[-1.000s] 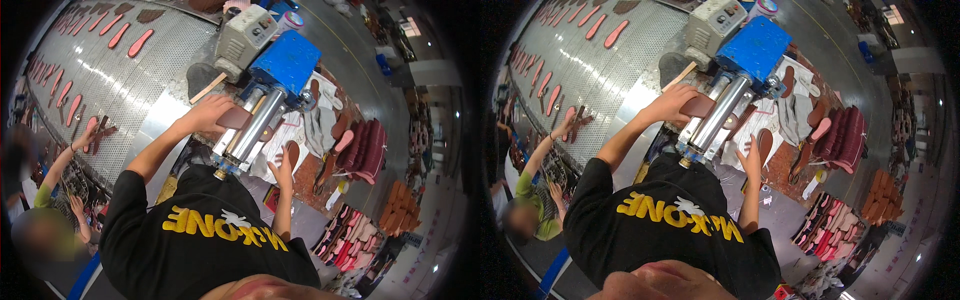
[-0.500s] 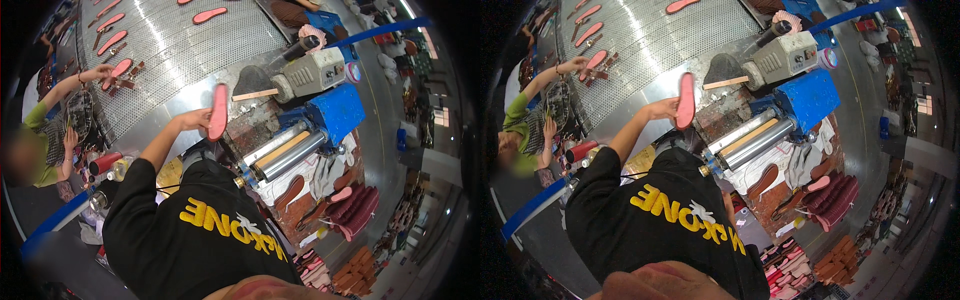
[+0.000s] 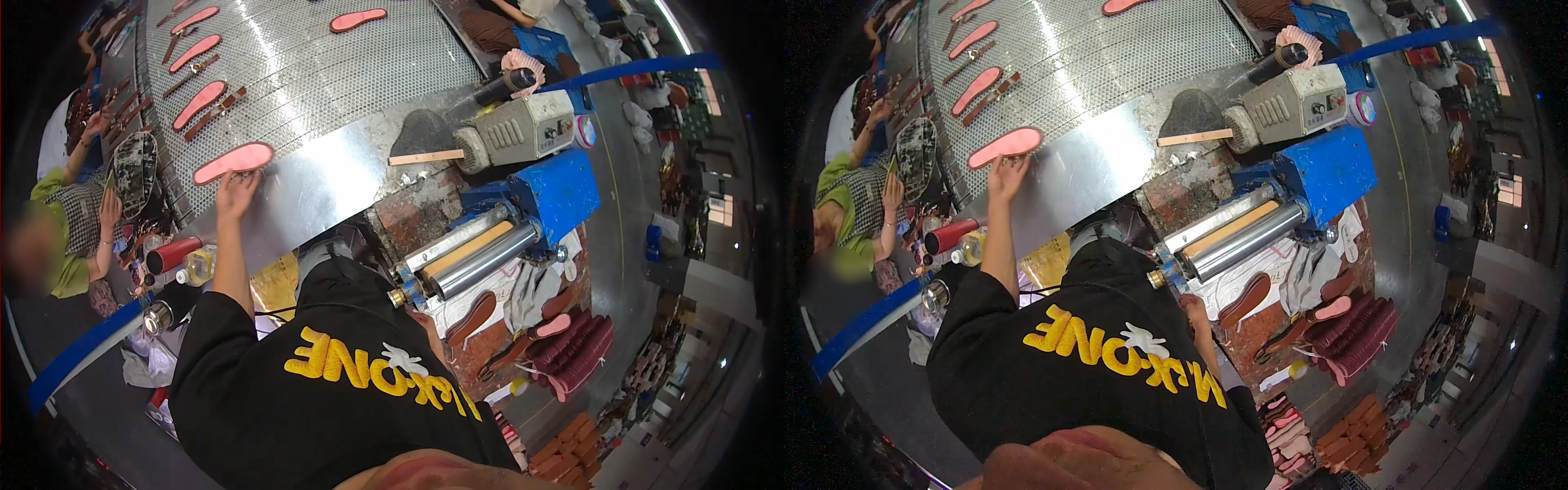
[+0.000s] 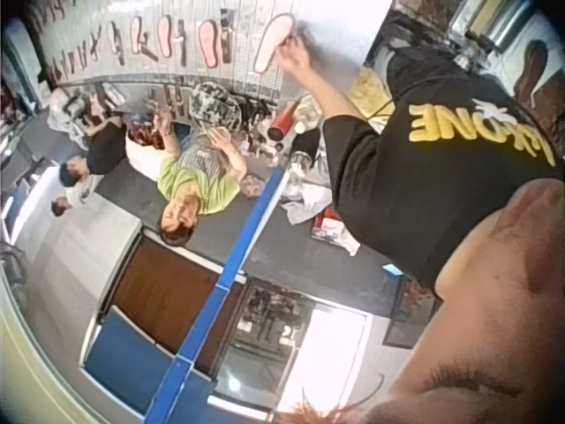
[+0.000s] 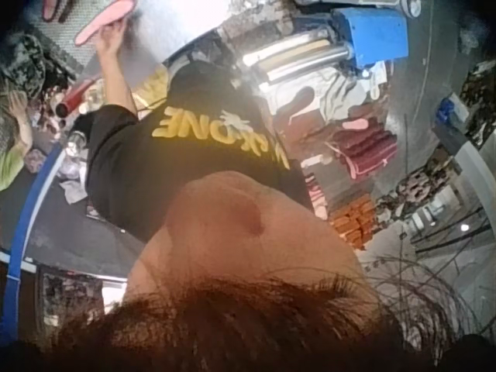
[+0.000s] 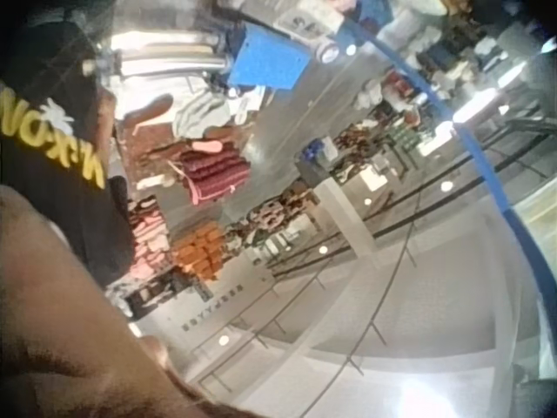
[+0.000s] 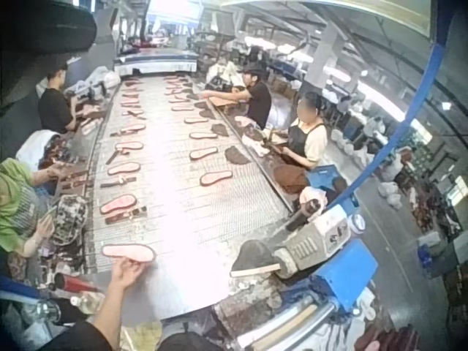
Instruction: Apply glue to shoe insoles using a roller machine and place them on a drying conveyor.
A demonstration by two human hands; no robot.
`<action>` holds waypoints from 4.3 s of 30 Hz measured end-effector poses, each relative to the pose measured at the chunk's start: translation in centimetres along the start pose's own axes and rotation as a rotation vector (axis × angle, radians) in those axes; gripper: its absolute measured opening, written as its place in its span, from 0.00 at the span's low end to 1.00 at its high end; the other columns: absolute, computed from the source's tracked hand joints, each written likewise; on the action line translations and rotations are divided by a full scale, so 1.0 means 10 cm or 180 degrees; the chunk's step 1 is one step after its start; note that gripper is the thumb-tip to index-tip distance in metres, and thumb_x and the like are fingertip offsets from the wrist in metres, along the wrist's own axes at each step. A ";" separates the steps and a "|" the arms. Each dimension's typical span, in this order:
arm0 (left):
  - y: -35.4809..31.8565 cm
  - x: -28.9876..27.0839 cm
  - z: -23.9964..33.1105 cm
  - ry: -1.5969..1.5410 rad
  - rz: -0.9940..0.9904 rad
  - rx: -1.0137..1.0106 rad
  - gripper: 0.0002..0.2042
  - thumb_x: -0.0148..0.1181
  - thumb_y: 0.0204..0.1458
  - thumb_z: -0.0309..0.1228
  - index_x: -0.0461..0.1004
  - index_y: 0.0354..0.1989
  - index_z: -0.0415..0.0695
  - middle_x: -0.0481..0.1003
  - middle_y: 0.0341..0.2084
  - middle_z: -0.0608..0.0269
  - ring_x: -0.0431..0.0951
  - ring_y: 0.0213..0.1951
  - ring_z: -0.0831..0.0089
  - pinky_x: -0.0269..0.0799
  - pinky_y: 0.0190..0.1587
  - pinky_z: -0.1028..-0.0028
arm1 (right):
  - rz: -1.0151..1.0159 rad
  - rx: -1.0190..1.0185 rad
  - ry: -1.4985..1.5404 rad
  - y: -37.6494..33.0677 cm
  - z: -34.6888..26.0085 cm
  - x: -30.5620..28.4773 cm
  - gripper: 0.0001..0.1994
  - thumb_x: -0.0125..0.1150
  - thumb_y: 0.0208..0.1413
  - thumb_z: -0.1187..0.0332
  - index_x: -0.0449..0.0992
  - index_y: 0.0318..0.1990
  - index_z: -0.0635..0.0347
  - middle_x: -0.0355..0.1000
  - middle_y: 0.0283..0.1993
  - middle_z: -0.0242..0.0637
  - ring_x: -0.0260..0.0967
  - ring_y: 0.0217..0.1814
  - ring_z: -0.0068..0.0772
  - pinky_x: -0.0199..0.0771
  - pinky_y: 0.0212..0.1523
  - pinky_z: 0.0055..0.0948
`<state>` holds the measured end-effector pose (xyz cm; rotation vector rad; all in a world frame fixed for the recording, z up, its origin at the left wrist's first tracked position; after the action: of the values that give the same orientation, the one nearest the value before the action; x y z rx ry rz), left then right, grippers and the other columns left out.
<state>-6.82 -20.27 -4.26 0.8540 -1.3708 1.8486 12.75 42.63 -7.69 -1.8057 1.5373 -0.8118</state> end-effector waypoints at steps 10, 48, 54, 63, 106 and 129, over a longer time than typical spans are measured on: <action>-0.21 -0.58 -0.51 0.3185 0.1166 -0.0723 0.07 0.52 0.49 0.34 0.69 0.30 0.44 0.71 0.20 0.63 0.71 0.20 0.74 0.65 0.19 0.78 | 0.0507 0.0086 0.0497 0.03 0.58 0.14 0.09 0.47 0.41 0.77 0.74 0.29 0.64 0.66 0.22 0.28 0.62 0.25 0.18 0.61 0.27 0.18; -0.97 -0.50 -2.06 0.5744 -0.0077 -0.2145 0.05 0.47 0.52 0.22 0.69 0.27 0.43 0.70 0.18 0.67 0.67 0.16 0.80 0.61 0.16 0.81 | 0.2741 -0.1435 -0.0635 -0.11 -1.37 -1.18 0.19 0.55 0.43 0.69 0.67 0.44 0.65 0.70 0.23 0.43 0.70 0.28 0.41 0.68 0.31 0.35; -1.15 -0.63 -2.33 0.5975 -0.0924 -0.1858 0.04 0.48 0.49 0.19 0.69 0.28 0.42 0.70 0.18 0.63 0.70 0.16 0.76 0.62 0.15 0.79 | 0.2652 -0.1446 -0.0716 -0.07 -1.34 -1.78 0.19 0.55 0.41 0.70 0.68 0.45 0.65 0.72 0.25 0.46 0.71 0.29 0.43 0.69 0.33 0.37; -1.55 -0.89 -2.48 0.6738 -0.0769 -0.1155 0.05 0.56 0.45 0.23 0.69 0.31 0.42 0.70 0.21 0.65 0.71 0.19 0.75 0.63 0.17 0.79 | 0.6175 -0.0142 -0.0601 -1.15 -0.76 -4.67 0.34 0.68 0.35 0.56 0.65 0.45 0.74 0.64 0.45 0.60 0.63 0.48 0.58 0.64 0.49 0.42; -0.35 0.65 -1.57 0.5435 -0.1357 -0.0778 0.05 0.48 0.50 0.26 0.70 0.33 0.43 0.72 0.23 0.68 0.70 0.24 0.81 0.64 0.26 0.81 | 0.3760 -0.2389 -0.4734 -1.03 -5.15 -0.31 0.21 0.59 0.44 0.54 0.67 0.41 0.59 0.65 0.41 0.40 0.64 0.45 0.44 0.68 0.38 0.48; -0.65 2.66 -2.98 0.5490 -0.4165 -0.0572 0.15 0.57 0.44 0.24 0.70 0.42 0.38 0.74 0.37 0.59 0.73 0.41 0.71 0.66 0.45 0.74 | 0.3191 -0.2223 -0.3255 -2.42 -3.17 -0.29 0.30 0.67 0.34 0.59 0.67 0.48 0.62 0.68 0.37 0.44 0.67 0.38 0.47 0.68 0.38 0.36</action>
<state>-19.60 13.46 14.00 -0.1844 0.2341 0.7019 2.12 46.37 30.66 -1.1469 1.6835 1.0631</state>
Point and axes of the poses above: each hand's wrist, its own y-axis towards the middle knuckle, its own x-axis out of the palm, z = x × y, the point moved 4 cm from there along y, towards the middle knuckle
